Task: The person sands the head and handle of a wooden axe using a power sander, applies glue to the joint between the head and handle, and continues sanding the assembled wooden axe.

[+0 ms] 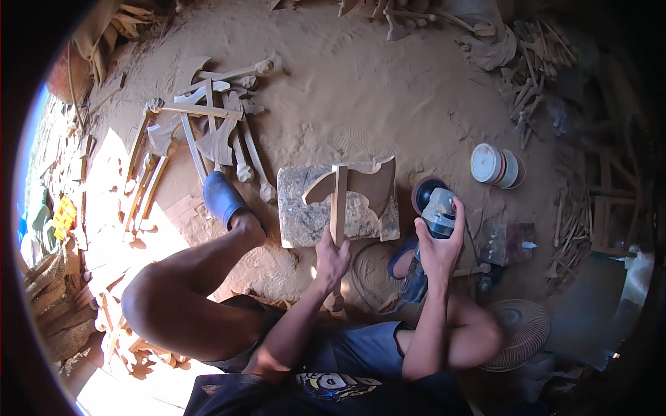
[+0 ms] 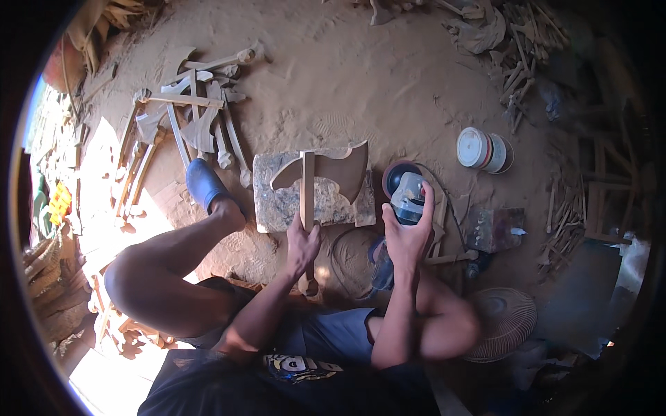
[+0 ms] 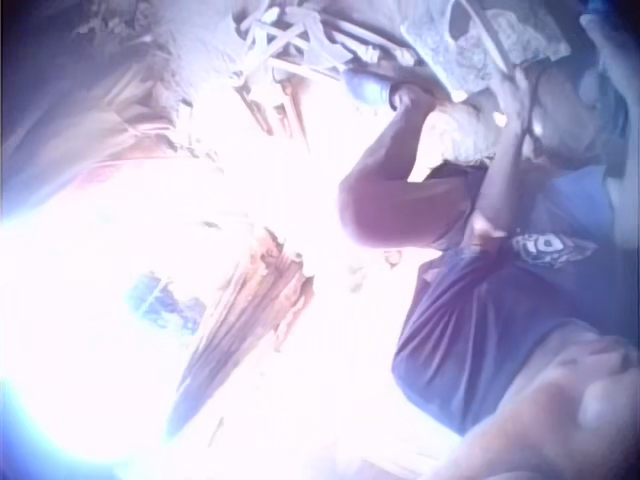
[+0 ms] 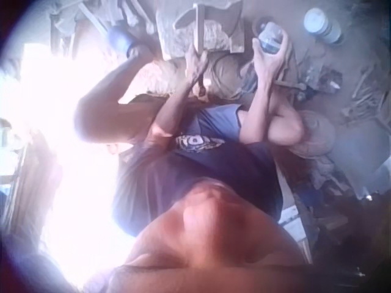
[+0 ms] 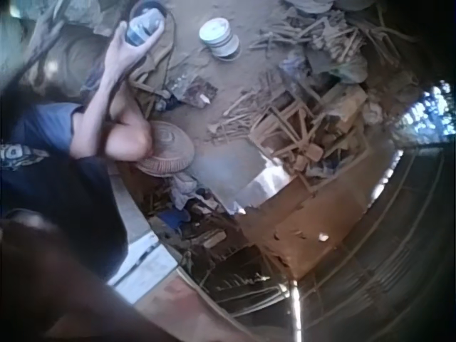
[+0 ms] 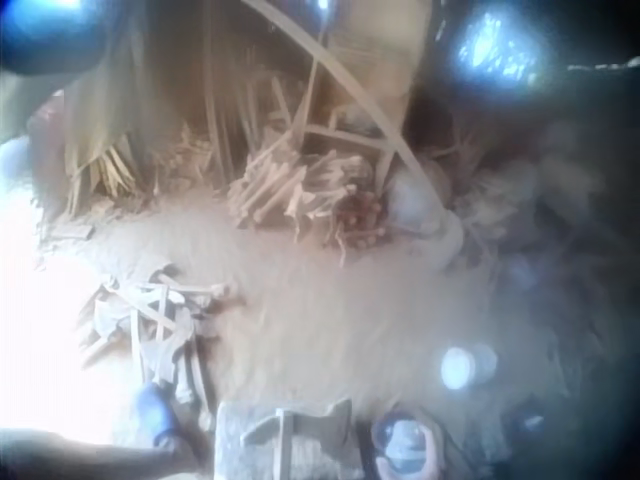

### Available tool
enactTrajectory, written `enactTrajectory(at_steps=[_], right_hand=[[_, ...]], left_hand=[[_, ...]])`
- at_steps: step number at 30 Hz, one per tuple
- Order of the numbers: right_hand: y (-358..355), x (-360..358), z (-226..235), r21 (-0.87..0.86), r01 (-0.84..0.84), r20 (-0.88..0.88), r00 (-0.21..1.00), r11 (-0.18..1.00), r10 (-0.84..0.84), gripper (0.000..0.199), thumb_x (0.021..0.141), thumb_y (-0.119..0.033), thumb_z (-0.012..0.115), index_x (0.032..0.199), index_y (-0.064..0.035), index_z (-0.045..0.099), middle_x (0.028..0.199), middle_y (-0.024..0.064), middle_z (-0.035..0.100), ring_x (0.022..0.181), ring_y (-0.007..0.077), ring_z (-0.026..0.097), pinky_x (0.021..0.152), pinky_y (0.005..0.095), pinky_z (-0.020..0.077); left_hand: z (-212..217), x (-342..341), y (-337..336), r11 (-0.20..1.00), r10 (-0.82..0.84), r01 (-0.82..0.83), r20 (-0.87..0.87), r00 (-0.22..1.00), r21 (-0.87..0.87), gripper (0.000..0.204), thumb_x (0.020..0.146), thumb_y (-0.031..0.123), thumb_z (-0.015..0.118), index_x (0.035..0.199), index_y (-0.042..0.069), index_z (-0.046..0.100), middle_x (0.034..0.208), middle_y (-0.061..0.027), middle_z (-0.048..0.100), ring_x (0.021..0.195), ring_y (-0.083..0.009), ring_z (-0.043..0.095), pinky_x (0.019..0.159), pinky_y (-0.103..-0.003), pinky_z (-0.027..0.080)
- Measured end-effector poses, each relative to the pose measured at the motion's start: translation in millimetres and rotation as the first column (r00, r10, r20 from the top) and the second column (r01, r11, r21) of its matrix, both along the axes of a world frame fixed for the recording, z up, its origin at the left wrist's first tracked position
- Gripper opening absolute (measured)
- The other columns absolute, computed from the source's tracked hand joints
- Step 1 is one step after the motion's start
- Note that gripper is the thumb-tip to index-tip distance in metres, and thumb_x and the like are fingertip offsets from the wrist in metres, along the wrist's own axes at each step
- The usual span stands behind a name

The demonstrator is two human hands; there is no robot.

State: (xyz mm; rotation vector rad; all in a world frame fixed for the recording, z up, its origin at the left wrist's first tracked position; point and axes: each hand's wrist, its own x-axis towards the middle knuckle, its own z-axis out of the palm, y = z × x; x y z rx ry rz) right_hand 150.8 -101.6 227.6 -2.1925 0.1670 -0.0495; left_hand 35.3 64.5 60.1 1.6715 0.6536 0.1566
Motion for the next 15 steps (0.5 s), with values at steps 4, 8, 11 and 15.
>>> enactTrajectory(at_steps=[4,8,11,15], right_hand=[[-44,11,12,0.227,0.079,0.153,0.981,0.971,-0.116,0.080,0.089,-0.013,0.087,0.157,-0.0059,0.048,0.149,0.0166,0.056,0.131,0.0288,0.061,0.114,0.0425,0.0487],[-41,8,33,0.419,0.206,-0.005,0.974,0.884,-0.225,0.084,0.089,-0.012,0.087,0.161,-0.0094,0.044,0.149,0.0159,0.056,0.129,0.0253,0.062,0.109,0.0414,0.0529],[-39,2,26,0.467,0.189,-0.041,0.980,0.864,-0.192,0.083,0.090,-0.014,0.087,0.161,-0.0108,0.044,0.150,0.0153,0.056,0.128,0.0249,0.062,0.107,0.0407,0.0540],[-47,-4,-1,0.287,0.090,0.033,0.994,0.954,-0.103,0.084,0.089,-0.017,0.088,0.160,-0.0099,0.044,0.151,0.0167,0.055,0.130,0.0280,0.062,0.110,0.0420,0.0526]], left_hand=[[71,68,86,0.872,-0.350,0.350,-0.065,0.935,0.341,0.026,0.091,0.013,0.064,0.115,0.008,0.054,0.084,-0.0307,0.069,0.083,-0.0557,0.067,0.073,-0.059,0.053],[90,104,177,0.646,-0.581,0.622,-0.245,0.776,0.442,0.021,0.089,0.014,0.066,0.107,0.003,0.067,0.087,-0.0285,0.070,0.087,-0.0514,0.069,0.077,-0.056,0.054],[68,108,215,0.497,-0.660,0.739,-0.354,0.662,0.456,0.027,0.090,0.022,0.072,0.105,-0.001,0.071,0.086,-0.0264,0.073,0.087,-0.0477,0.072,0.077,-0.054,0.055],[78,119,192,0.469,-0.662,0.820,-0.483,0.573,0.329,0.044,0.088,0.032,0.082,0.104,-0.007,0.072,0.082,-0.0208,0.072,0.076,-0.0319,0.069,0.072,-0.045,0.053]])
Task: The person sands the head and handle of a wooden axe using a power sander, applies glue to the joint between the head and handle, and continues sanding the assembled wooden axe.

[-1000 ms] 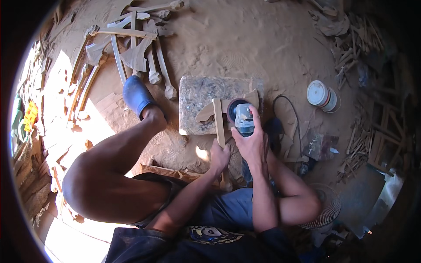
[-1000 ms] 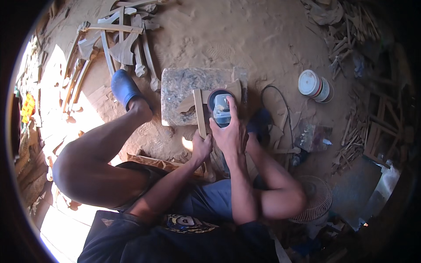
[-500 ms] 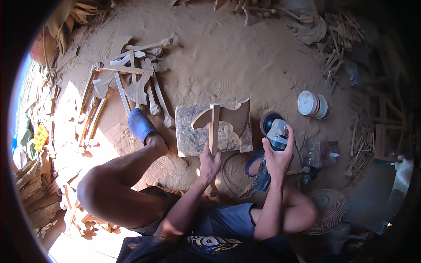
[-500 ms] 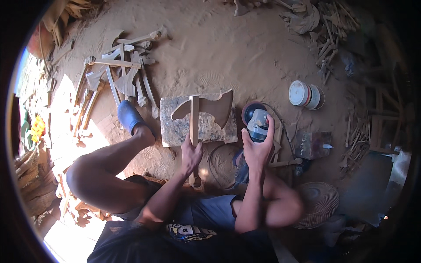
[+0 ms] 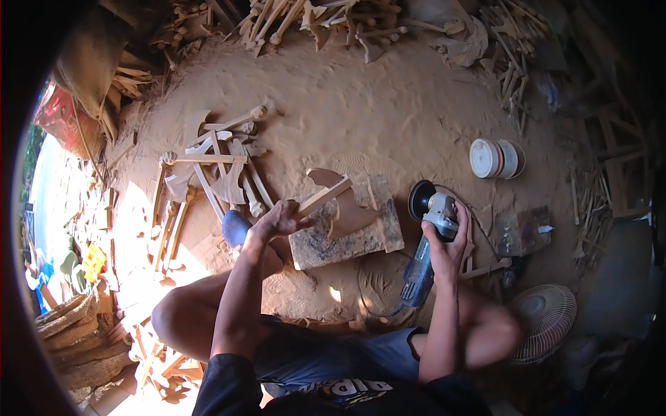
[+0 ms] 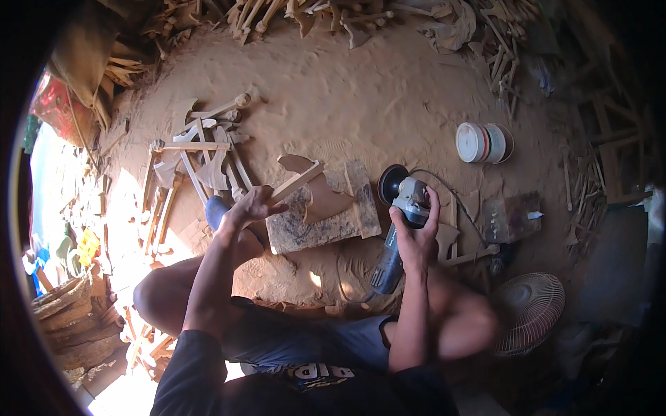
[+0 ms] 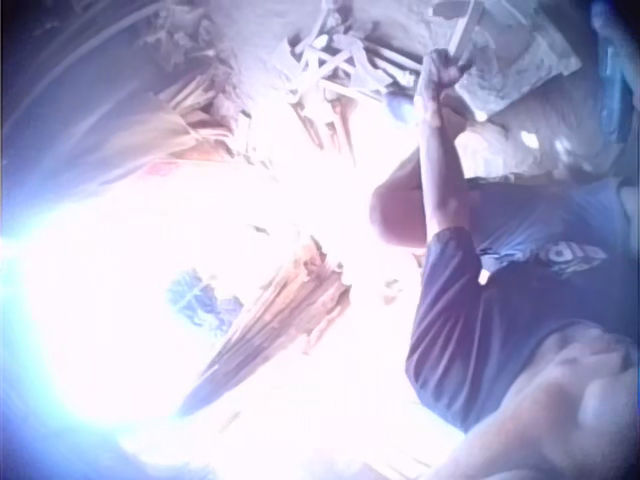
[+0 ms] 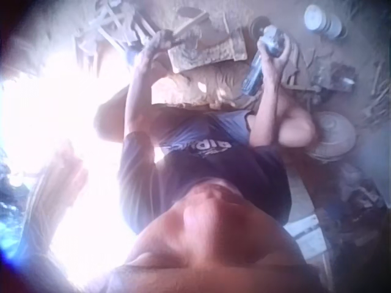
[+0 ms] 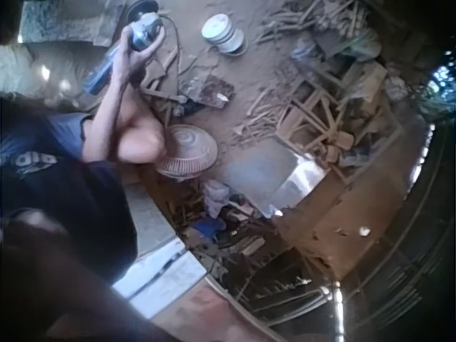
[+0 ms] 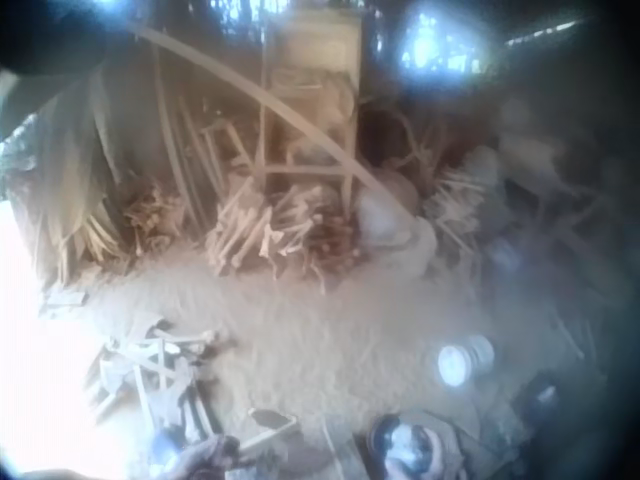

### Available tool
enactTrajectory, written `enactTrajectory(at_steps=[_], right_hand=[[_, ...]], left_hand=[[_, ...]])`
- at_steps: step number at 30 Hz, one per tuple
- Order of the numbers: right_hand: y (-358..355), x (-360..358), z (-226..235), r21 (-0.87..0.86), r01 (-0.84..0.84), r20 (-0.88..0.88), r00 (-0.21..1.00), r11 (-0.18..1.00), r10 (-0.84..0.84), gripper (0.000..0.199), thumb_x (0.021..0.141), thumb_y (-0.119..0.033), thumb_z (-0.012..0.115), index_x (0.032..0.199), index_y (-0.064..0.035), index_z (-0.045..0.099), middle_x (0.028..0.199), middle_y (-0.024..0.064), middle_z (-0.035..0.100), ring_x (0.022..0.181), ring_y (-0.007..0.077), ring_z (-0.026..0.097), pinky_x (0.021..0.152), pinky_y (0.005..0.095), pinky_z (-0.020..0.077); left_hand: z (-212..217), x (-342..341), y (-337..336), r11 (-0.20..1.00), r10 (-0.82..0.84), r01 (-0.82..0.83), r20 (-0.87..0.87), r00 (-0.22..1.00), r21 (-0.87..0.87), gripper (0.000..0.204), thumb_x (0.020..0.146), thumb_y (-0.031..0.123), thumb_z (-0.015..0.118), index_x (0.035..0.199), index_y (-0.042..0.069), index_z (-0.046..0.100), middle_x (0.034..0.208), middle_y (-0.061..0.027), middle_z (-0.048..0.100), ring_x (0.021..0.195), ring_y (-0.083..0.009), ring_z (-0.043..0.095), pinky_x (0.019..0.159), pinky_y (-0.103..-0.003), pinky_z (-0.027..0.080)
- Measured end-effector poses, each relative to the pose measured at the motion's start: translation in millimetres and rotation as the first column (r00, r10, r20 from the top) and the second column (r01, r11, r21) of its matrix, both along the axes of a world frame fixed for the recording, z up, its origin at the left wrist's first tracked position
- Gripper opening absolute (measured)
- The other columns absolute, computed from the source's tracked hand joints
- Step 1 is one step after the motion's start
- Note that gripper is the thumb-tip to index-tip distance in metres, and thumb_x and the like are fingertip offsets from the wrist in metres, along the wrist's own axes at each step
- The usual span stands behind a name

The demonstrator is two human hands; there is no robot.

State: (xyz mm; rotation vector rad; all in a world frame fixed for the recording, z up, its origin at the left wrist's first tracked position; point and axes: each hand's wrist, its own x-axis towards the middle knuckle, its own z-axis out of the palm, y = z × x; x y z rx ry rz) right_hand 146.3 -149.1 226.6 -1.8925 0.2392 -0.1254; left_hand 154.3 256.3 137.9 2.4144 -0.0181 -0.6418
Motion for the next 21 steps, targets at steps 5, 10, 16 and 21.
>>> enactTrajectory(at_steps=[5,10,16,21], right_hand=[[2,-3,-40,-0.065,-0.118,0.061,0.991,0.991,0.122,0.078,0.089,-0.012,0.087,0.156,-0.0051,0.048,0.144,0.0134,0.061,0.123,0.0224,0.063,0.106,0.0378,0.0527],[14,-5,-60,-0.156,-0.148,-0.013,0.989,0.977,0.148,0.078,0.088,-0.021,0.087,0.154,-0.0034,0.049,0.138,0.0218,0.066,0.125,0.0323,0.067,0.108,0.0430,0.0525],[27,-8,-76,-0.003,-0.118,-0.203,0.972,0.993,0.115,0.078,0.089,-0.022,0.087,0.154,-0.0048,0.047,0.133,0.0180,0.068,0.117,0.0284,0.069,0.101,0.0418,0.0557],[35,-7,-83,-0.021,-0.180,-0.178,0.969,0.984,0.173,0.077,0.089,-0.021,0.087,0.154,-0.0051,0.048,0.131,0.0173,0.068,0.115,0.0274,0.069,0.100,0.0412,0.0560]], left_hand=[[-19,-8,-25,0.976,0.142,-0.108,0.181,0.973,-0.188,0.037,0.086,0.028,0.073,0.114,0.002,0.073,0.082,-0.0250,0.073,0.082,-0.0417,0.076,0.079,-0.051,0.059],[-28,-19,-37,0.985,0.164,-0.173,0.238,0.957,0.015,0.030,0.087,0.025,0.070,0.109,0.005,0.071,0.085,-0.0265,0.074,0.084,-0.0483,0.074,0.078,-0.056,0.059],[-35,-8,-32,0.974,0.187,-0.212,0.256,0.948,0.073,0.030,0.085,0.024,0.066,0.106,0.004,0.072,0.085,-0.0289,0.073,0.087,-0.0509,0.073,0.080,-0.058,0.060],[-44,-9,-32,0.975,0.189,-0.211,0.243,0.951,0.071,0.033,0.084,0.023,0.065,0.110,0.004,0.073,0.086,-0.0292,0.073,0.088,-0.0509,0.073,0.081,-0.058,0.060]])
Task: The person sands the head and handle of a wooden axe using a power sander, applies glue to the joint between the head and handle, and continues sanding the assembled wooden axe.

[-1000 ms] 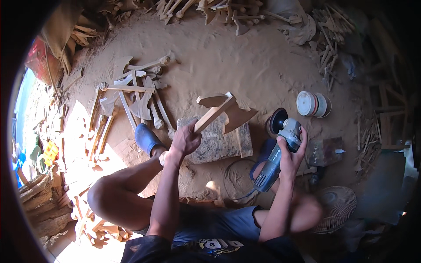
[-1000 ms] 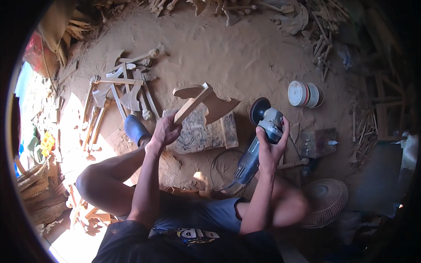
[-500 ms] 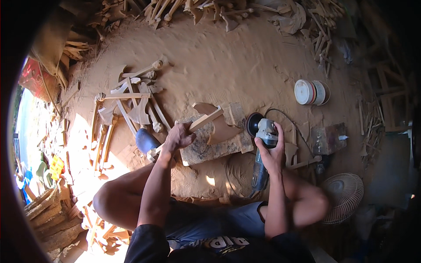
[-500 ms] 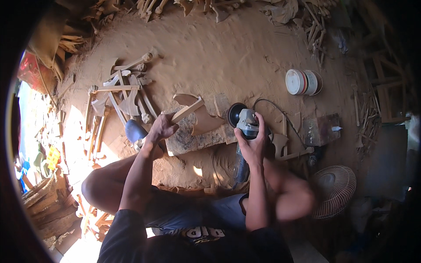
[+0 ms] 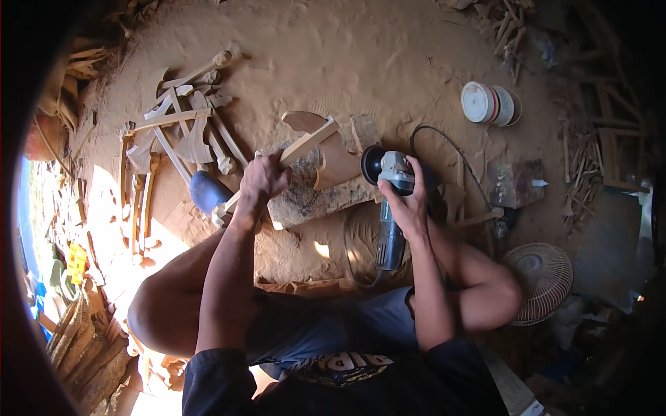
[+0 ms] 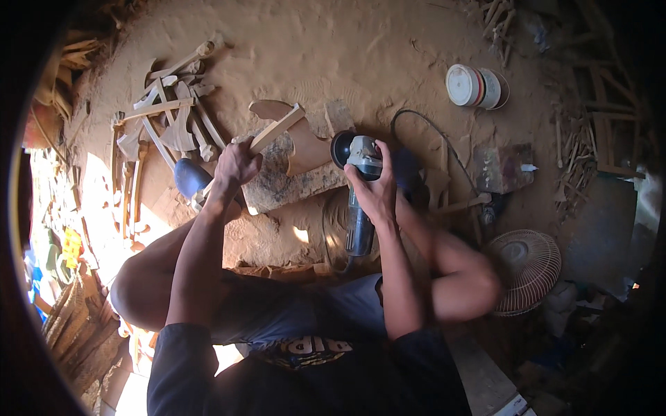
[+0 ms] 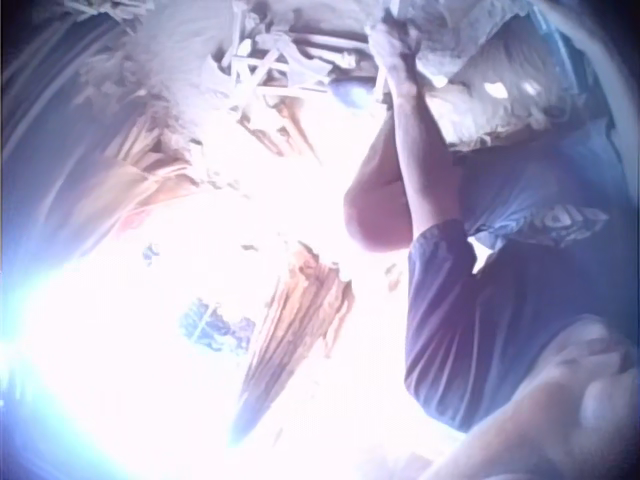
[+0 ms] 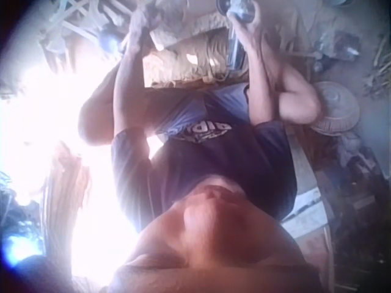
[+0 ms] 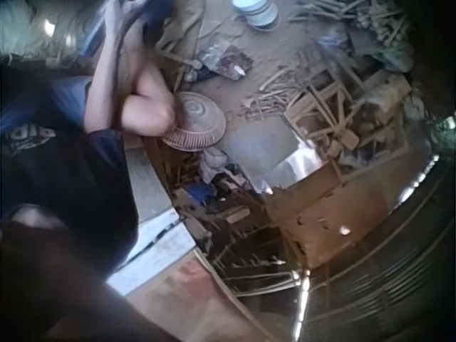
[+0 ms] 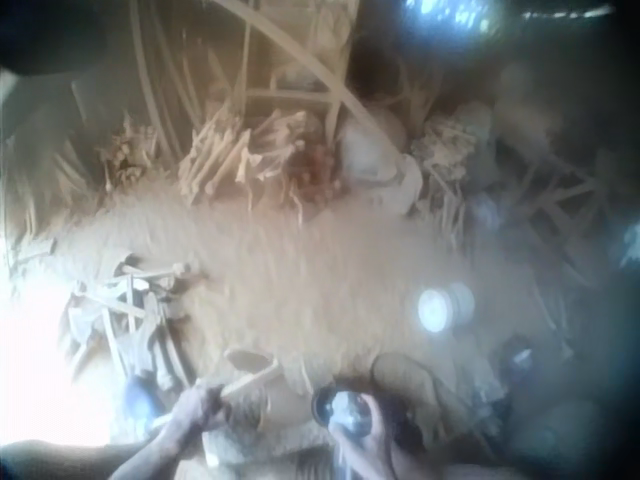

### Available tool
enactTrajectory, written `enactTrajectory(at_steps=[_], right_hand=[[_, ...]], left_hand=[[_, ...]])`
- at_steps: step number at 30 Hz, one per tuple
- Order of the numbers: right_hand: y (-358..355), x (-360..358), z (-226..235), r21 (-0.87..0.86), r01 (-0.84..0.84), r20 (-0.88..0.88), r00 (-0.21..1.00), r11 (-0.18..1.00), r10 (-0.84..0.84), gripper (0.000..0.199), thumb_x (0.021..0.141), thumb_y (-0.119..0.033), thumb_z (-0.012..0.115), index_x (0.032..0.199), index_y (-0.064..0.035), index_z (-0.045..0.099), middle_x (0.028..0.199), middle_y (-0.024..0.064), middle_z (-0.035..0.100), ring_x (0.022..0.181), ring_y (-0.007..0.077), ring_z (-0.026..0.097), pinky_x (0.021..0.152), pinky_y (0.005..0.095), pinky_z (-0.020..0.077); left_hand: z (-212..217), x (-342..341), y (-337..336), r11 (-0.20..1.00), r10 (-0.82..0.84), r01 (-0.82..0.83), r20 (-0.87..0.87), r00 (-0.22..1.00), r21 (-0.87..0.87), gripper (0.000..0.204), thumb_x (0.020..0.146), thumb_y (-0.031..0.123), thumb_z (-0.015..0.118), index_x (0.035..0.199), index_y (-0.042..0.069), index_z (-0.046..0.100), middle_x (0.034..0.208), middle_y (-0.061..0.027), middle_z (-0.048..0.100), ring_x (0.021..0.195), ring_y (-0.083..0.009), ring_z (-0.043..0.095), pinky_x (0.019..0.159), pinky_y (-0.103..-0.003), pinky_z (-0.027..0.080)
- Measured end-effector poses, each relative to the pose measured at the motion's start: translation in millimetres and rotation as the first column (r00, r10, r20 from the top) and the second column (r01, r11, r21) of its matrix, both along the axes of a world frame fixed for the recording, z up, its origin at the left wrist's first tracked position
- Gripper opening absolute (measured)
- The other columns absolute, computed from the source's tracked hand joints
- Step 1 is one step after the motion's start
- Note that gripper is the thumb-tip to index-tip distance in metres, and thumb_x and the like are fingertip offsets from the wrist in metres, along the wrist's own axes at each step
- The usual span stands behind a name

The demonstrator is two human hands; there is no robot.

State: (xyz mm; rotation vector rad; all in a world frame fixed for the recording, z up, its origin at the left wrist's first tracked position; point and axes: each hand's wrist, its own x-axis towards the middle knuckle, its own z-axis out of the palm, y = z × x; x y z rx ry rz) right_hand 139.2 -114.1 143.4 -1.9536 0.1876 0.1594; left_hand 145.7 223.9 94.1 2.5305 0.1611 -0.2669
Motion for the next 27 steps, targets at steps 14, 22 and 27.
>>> enactTrajectory(at_steps=[14,22,27], right_hand=[[-13,-1,-24,-0.098,-0.017,-0.007,1.000,0.995,0.016,0.078,0.085,-0.020,0.088,0.153,-0.0060,0.051,0.127,0.0199,0.072,0.115,0.0323,0.072,0.102,0.0427,0.0554],[-2,10,-17,-0.127,-0.052,0.073,0.995,0.990,0.062,0.080,0.085,-0.024,0.088,0.154,-0.0060,0.051,0.130,0.0208,0.071,0.121,0.0302,0.070,0.106,0.0432,0.0537],[-11,7,-24,-0.100,-0.023,-0.001,1.000,0.995,0.023,0.082,0.084,-0.024,0.089,0.155,-0.0060,0.051,0.133,0.0208,0.070,0.123,0.0322,0.070,0.108,0.0427,0.0530]], left_hand=[[-11,5,-2,0.999,-0.007,0.005,0.048,0.999,0.037,0.026,0.085,0.022,0.064,0.101,0.004,0.074,0.076,-0.0226,0.074,0.073,-0.0426,0.076,0.073,-0.054,0.062],[-14,4,-1,1.000,0.016,-0.016,-0.002,1.000,0.019,0.029,0.085,0.023,0.066,0.107,0.005,0.076,0.082,-0.0221,0.077,0.083,-0.0430,0.077,0.079,-0.053,0.063],[-16,7,1,1.000,0.009,-0.009,-0.033,0.999,-0.012,0.031,0.083,0.023,0.066,0.107,0.004,0.073,0.081,-0.0260,0.073,0.081,-0.0474,0.074,0.077,-0.054,0.060]])
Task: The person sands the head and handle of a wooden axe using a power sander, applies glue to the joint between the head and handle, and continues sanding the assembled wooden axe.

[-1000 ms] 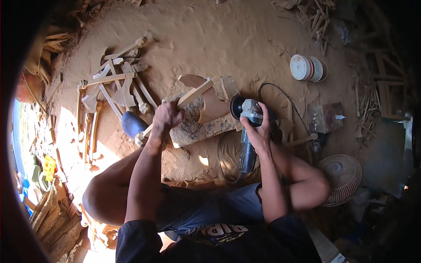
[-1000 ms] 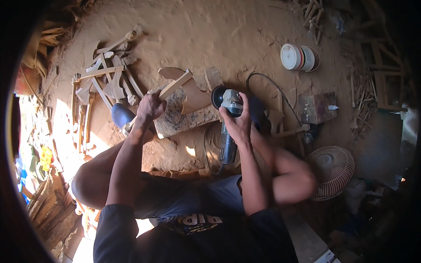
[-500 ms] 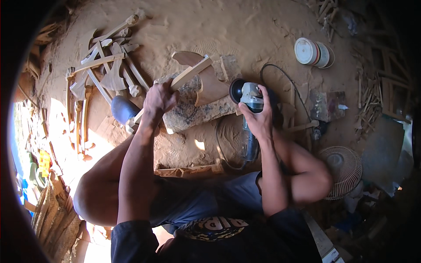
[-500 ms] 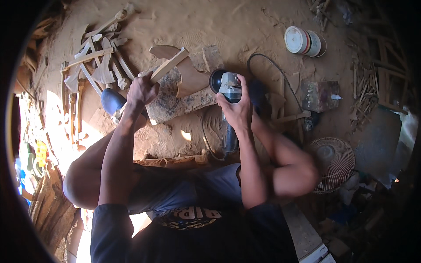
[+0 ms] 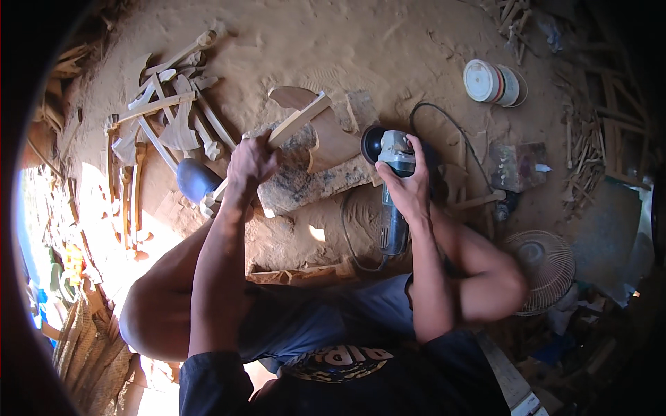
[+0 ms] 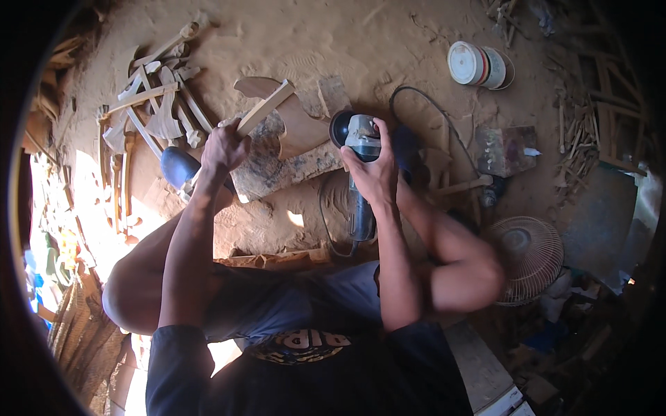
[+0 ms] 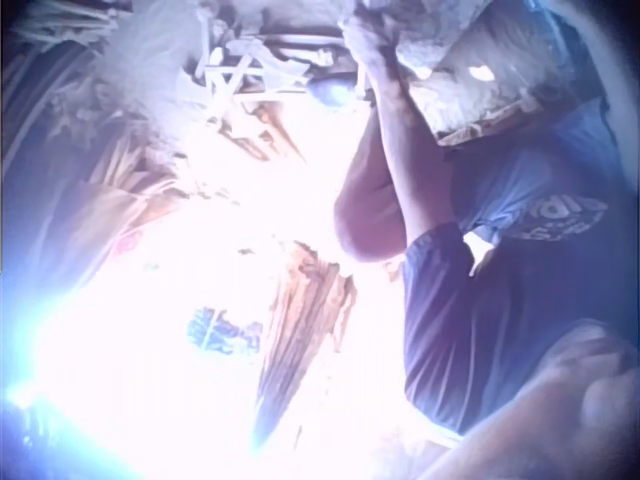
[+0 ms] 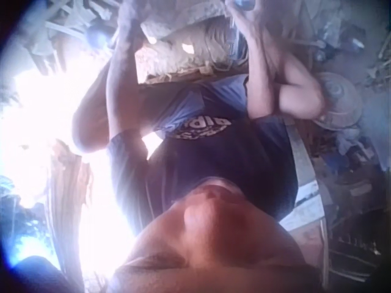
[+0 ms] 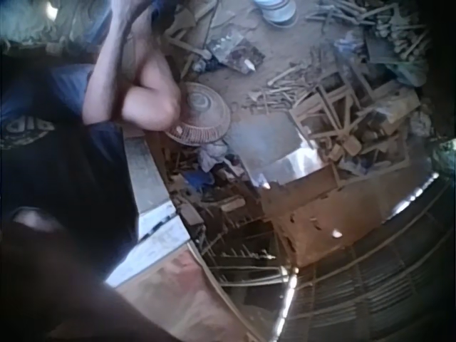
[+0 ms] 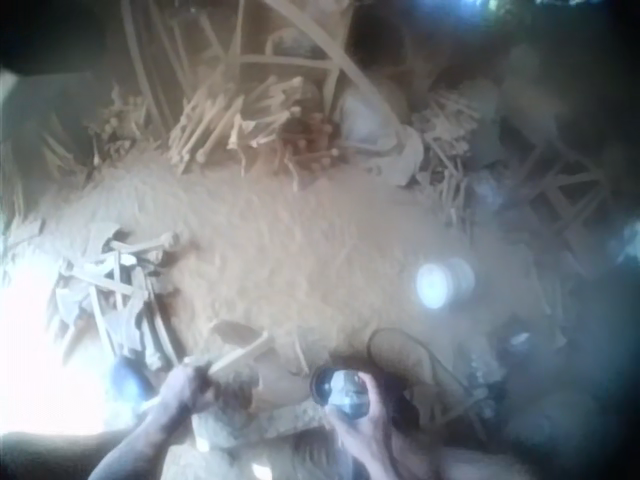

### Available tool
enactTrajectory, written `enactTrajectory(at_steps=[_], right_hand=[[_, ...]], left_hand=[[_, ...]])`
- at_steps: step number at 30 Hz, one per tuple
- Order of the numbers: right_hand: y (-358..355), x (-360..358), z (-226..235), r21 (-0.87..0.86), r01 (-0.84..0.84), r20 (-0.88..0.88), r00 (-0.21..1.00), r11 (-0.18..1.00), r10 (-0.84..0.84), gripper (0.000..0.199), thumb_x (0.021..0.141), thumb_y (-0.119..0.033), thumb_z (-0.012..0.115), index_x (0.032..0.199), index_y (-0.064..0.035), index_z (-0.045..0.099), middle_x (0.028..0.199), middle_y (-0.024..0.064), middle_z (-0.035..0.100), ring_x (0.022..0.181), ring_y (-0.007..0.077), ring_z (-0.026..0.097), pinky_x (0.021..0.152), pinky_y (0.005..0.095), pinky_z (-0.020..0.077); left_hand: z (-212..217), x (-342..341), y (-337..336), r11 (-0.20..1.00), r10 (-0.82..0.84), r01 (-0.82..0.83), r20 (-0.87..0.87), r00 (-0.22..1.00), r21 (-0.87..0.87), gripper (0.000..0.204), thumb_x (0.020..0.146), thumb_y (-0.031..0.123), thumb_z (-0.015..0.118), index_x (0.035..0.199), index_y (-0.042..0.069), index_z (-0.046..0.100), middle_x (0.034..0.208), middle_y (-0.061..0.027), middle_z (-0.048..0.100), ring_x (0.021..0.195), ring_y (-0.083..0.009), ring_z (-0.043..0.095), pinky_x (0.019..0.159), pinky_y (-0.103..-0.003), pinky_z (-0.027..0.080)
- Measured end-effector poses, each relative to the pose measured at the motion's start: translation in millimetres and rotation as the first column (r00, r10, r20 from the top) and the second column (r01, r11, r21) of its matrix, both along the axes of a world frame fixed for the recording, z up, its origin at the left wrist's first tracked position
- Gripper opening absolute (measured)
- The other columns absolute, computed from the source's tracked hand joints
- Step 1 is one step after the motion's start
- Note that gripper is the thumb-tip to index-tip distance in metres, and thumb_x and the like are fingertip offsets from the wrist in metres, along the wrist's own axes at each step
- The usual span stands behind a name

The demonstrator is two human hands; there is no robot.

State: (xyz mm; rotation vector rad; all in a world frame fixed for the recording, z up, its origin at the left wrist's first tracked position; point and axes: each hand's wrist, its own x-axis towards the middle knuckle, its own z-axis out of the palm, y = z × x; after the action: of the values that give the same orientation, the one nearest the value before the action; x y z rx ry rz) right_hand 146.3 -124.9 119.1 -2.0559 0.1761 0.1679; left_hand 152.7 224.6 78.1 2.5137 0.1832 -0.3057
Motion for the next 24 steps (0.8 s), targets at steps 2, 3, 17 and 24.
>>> enactTrajectory(at_steps=[2,3,17,24], right_hand=[[-4,-2,-3,-0.047,0.024,-0.007,1.000,0.999,-0.025,0.083,0.084,-0.024,0.089,0.155,-0.0060,0.050,0.133,0.0203,0.071,0.122,0.0322,0.070,0.107,0.0425,0.0532],[-4,-1,-2,-0.125,0.029,0.045,0.999,0.992,-0.024,0.082,0.084,-0.023,0.089,0.155,-0.0060,0.050,0.133,0.0199,0.071,0.121,0.0322,0.071,0.107,0.0427,0.0535],[52,10,52,0.281,0.018,0.065,0.997,0.960,-0.038,0.076,0.087,-0.017,0.089,0.151,-0.0035,0.051,0.119,0.0136,0.072,0.103,0.0207,0.070,0.092,0.0391,0.0580],[64,14,56,0.295,-0.004,0.030,1.000,0.955,-0.004,0.074,0.088,-0.019,0.088,0.151,-0.0047,0.052,0.117,0.0138,0.072,0.103,0.0224,0.071,0.091,0.0394,0.0583]], left_hand=[[0,1,3,1.000,0.007,-0.007,-0.015,1.000,0.020,0.031,0.084,0.023,0.067,0.108,0.004,0.074,0.086,-0.0225,0.077,0.084,-0.0444,0.076,0.080,-0.053,0.062],[2,3,3,0.999,0.019,-0.018,-0.032,0.999,0.038,0.031,0.085,0.023,0.068,0.108,0.004,0.076,0.090,-0.0191,0.080,0.087,-0.0414,0.079,0.084,-0.053,0.063],[13,-4,-8,0.999,0.029,-0.030,0.051,0.998,0.019,0.030,0.083,0.022,0.065,0.105,0.004,0.073,0.082,-0.0232,0.076,0.080,-0.0444,0.076,0.077,-0.055,0.062],[17,-4,-6,0.998,0.016,-0.014,-0.033,0.999,0.059,0.034,0.082,0.025,0.065,0.108,0.005,0.075,0.087,-0.0192,0.079,0.080,-0.0412,0.078,0.080,-0.053,0.064]])
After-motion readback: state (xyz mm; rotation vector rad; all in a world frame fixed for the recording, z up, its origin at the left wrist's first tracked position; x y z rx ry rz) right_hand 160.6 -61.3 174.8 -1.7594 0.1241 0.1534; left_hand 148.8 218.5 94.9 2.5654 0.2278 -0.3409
